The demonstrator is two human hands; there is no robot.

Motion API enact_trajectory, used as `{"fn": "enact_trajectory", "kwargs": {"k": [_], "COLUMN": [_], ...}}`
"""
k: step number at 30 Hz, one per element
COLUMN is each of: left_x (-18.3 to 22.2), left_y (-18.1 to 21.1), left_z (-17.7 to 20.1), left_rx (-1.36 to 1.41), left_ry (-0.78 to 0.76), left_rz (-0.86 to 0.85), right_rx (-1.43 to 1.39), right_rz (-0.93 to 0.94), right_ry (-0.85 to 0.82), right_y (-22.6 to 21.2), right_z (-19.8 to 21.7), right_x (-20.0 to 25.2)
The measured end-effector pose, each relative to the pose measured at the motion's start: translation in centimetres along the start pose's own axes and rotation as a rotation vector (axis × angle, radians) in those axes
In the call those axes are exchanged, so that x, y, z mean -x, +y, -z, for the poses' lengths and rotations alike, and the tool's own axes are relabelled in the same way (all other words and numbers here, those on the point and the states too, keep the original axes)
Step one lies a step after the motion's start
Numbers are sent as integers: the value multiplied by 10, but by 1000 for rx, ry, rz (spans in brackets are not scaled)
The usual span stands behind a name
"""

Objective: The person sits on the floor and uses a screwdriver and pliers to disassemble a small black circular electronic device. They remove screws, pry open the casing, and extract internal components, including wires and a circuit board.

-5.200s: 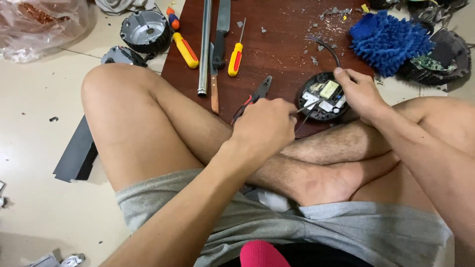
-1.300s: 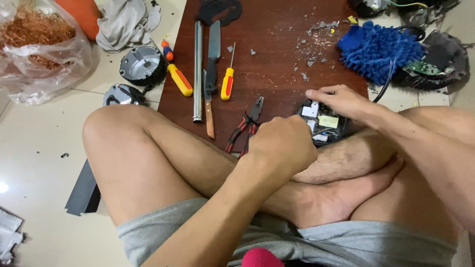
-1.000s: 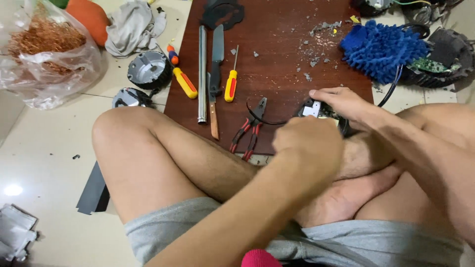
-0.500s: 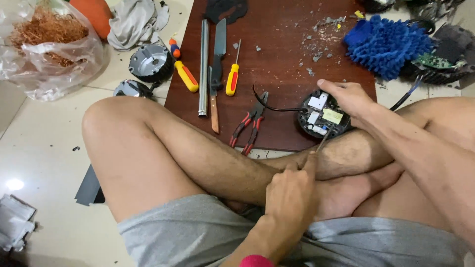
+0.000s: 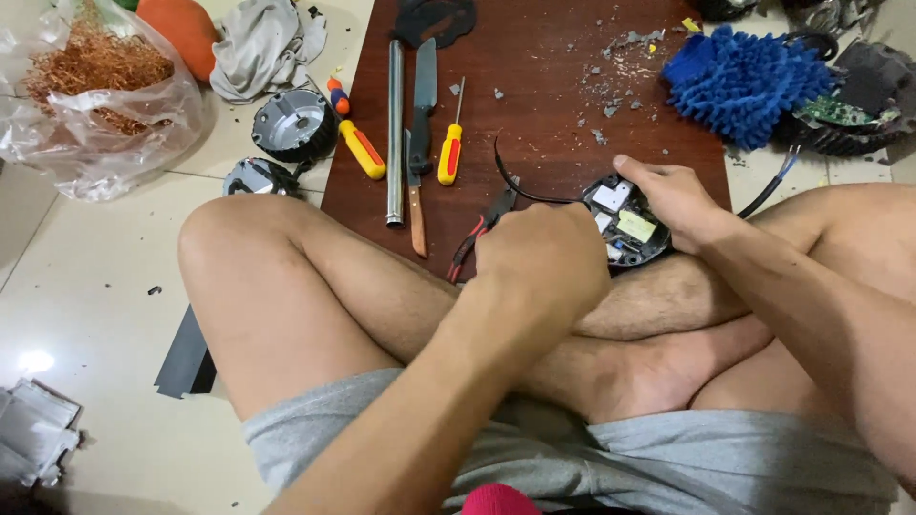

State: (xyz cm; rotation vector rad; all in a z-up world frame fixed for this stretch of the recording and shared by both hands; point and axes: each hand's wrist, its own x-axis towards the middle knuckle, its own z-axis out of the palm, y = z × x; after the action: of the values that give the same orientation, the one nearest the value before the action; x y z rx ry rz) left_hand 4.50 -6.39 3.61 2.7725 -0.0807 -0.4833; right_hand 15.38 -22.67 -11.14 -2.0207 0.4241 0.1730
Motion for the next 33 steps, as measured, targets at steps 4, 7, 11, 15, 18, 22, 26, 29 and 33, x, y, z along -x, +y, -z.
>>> {"fn": "enact_trajectory", "kwargs": {"k": [4, 7, 11, 15, 18, 22, 26, 29, 33], "left_x": [-3, 1, -12, -21, -39, 28, 40, 36, 42], "left_y": [-6, 1, 16, 53, 37, 26, -13, -28, -9], "left_z": [8, 18, 25, 42, -18, -50, -102, -104, -113], "left_rx": [39, 31, 55, 36, -64, -136, 47, 49, -26], "left_ry": [-64, -65, -78, -156, 85, -11, 239, 252, 257], "left_rz": [7, 11, -116, -85, -331, -203, -95, -129, -109], "right_rx": [23, 37, 58, 64, 80, 75, -14, -74, -55], "right_rz": [21, 30, 45, 6, -19, 38, -9, 14, -36], "right_ry": [2, -53, -94, -140, -181, -116, -241, -230, -211], "right_y": [4, 3, -1, -7, -8, -10, -4, -5, -6], "right_z": [2, 8, 12, 15, 17, 18, 26, 23, 25], "right_x": [-3, -3, -3, -3, -4, -4, -11, -22, -18]}}
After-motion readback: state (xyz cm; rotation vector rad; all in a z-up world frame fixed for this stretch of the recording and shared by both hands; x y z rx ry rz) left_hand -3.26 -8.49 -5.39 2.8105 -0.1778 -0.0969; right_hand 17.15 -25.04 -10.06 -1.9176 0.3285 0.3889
